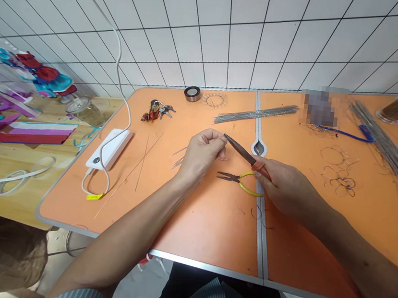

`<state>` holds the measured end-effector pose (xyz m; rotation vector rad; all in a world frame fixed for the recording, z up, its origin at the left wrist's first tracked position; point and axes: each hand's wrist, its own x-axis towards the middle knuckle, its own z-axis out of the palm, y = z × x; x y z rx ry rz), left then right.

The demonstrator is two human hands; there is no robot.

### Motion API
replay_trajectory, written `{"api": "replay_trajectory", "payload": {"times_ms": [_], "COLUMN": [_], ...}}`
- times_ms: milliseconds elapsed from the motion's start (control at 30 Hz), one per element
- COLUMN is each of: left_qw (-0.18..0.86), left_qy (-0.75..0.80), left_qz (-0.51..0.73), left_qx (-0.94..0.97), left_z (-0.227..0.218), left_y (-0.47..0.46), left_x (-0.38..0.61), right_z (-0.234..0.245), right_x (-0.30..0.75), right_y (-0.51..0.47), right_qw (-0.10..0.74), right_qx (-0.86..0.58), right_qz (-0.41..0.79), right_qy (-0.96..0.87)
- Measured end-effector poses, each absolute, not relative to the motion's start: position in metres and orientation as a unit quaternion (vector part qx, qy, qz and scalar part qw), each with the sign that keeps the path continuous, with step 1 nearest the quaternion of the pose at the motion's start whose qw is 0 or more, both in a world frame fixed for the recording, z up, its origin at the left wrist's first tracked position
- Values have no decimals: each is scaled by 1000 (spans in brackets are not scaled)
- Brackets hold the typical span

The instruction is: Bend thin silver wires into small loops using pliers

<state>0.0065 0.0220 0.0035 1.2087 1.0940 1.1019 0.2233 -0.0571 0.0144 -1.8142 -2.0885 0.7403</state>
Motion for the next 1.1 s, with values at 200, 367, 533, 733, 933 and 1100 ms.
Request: {"api": "replay_trajectory", "payload": {"times_ms": [200,367,533,733,933,1100], "left_qw": [529,492,489,476,479,480], "left_qy": [475,472,460,460,463,470], "left_qz": [483,503,523,531,535,528], "left_qx": [511,531,525,529,520,520], "left_z": [1,-5,-8,-9,-7,-6], "left_y": [20,20,20,20,19,16], "left_x": [10,10,12,13,13,15], "right_z": [14,15,14,11,13,13], "right_x": [222,220,219,218,215,212], "right_y": [-58,-58,-60,-61,-63,-64], "right_qw": [152,144,152,161,163,160], "right_qx": [-618,-625,-626,-621,-626,-636], "right_qz": [262,255,247,259,260,250], "right_qy": [-725,-724,-724,-722,-717,-713]}}
